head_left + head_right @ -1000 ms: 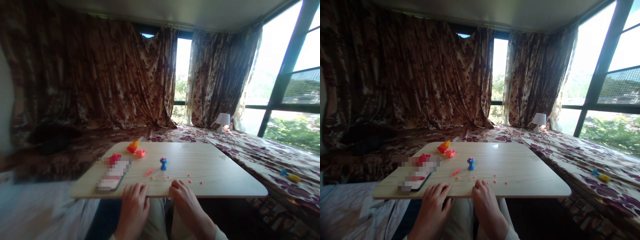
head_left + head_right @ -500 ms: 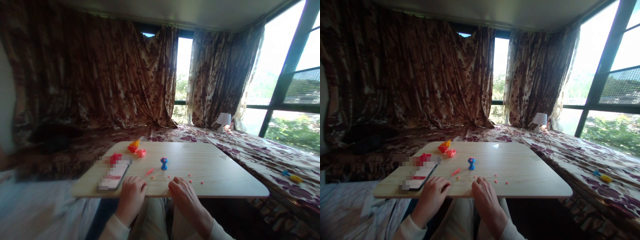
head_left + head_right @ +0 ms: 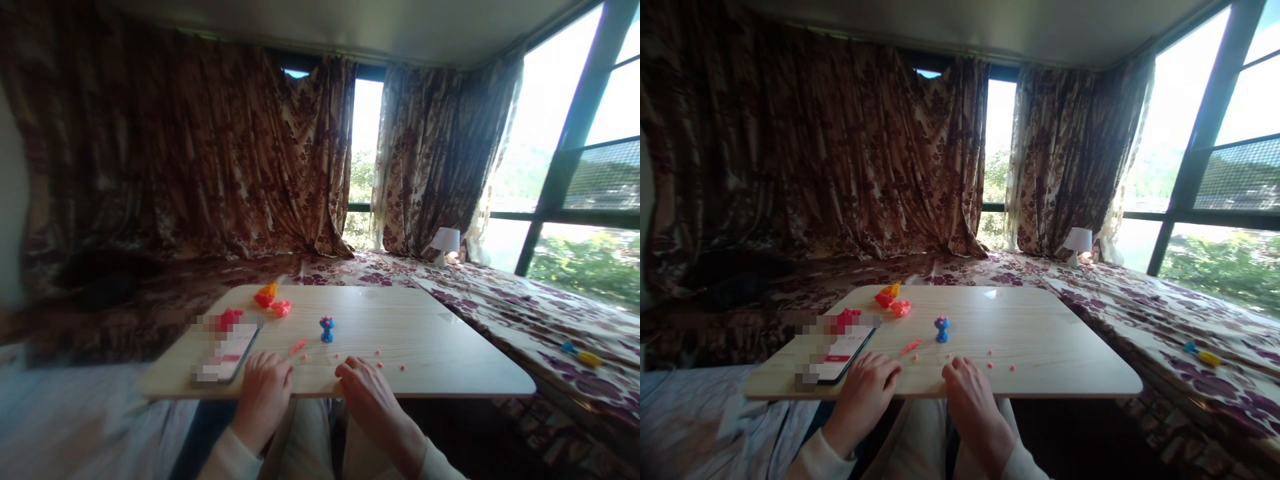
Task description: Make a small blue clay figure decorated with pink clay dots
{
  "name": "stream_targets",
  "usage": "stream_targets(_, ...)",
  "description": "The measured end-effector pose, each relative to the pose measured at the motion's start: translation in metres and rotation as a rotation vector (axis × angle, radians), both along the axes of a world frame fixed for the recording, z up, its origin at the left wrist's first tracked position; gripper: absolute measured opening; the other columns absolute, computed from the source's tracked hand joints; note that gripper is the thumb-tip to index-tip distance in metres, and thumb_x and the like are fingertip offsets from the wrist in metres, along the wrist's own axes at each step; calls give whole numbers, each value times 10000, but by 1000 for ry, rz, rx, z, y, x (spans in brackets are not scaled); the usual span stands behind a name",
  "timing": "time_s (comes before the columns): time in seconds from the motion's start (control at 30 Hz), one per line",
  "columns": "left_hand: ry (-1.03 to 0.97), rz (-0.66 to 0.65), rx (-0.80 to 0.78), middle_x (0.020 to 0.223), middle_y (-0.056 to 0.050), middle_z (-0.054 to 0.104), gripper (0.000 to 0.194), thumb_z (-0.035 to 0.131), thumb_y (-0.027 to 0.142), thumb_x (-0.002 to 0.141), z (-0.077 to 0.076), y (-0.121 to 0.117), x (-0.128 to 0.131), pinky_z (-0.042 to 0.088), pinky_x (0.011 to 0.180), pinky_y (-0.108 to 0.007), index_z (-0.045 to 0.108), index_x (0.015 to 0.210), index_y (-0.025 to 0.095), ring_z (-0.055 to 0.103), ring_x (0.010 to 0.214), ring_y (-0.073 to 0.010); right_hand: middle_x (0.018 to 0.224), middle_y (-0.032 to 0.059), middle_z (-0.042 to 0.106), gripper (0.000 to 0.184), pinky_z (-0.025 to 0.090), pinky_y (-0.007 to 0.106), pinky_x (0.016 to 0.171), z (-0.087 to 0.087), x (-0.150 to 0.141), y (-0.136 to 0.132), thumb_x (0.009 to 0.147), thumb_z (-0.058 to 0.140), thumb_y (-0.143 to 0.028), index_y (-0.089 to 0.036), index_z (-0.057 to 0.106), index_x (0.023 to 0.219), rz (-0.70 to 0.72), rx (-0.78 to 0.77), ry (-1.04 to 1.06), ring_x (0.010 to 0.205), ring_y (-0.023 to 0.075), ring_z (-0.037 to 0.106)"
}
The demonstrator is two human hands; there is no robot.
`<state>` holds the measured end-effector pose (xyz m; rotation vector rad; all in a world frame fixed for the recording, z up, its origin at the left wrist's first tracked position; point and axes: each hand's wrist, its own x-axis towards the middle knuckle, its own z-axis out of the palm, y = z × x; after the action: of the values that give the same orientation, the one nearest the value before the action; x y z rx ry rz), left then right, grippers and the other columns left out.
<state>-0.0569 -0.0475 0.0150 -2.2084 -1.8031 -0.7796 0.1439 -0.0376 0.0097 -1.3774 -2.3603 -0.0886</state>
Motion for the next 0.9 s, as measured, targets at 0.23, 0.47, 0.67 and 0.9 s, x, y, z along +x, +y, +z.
stream_targets(0.23, -7, -14, 56, 731, -47, 628, 227, 453, 127, 804, -2, -2, 2, 380, 802, -390, 658, 735, 195, 554, 784, -208, 826, 16, 591, 201, 354, 242, 670, -9, -1, -6, 854, 490, -73, -184, 593, 721, -16, 39, 52, 791, 147, 520)
stream_targets(0.47, -134, -77, 129, 723, -29, 632, 178, 480, 116, 782, -10, 0, 8, 398, 821, -387, 635, 742, 194, 558, 767, -191, 920, 17, 609, 237, 395, 279, 800, -11, 2, -19, 760, 518, -16, -207, 628, 845, 72, 107, 37, 895, 171, 511)
stream_targets(0.67, -100, -59, 109, 755, -34, 624, 182, 472, 125, 788, -10, -4, 4, 402, 778, -377, 625, 715, 191, 541, 781, -193, 1137, 55, 604, 443, 380, 309, 938, -38, 5, -22, 725, 509, -41, -179, 589, 1139, 43, 341, 56, 1085, 210, 476)
stream_targets(0.9, -11, -38, 156, 780, -42, 598, 218, 443, 160, 834, -16, -12, 10, 397, 787, -394, 643, 754, 196, 524, 788, -193, 1139, 52, 617, 511, 415, 314, 919, -41, 4, -26, 684, 461, -18, -174, 586, 1154, 43, 394, 45, 1048, 204, 518)
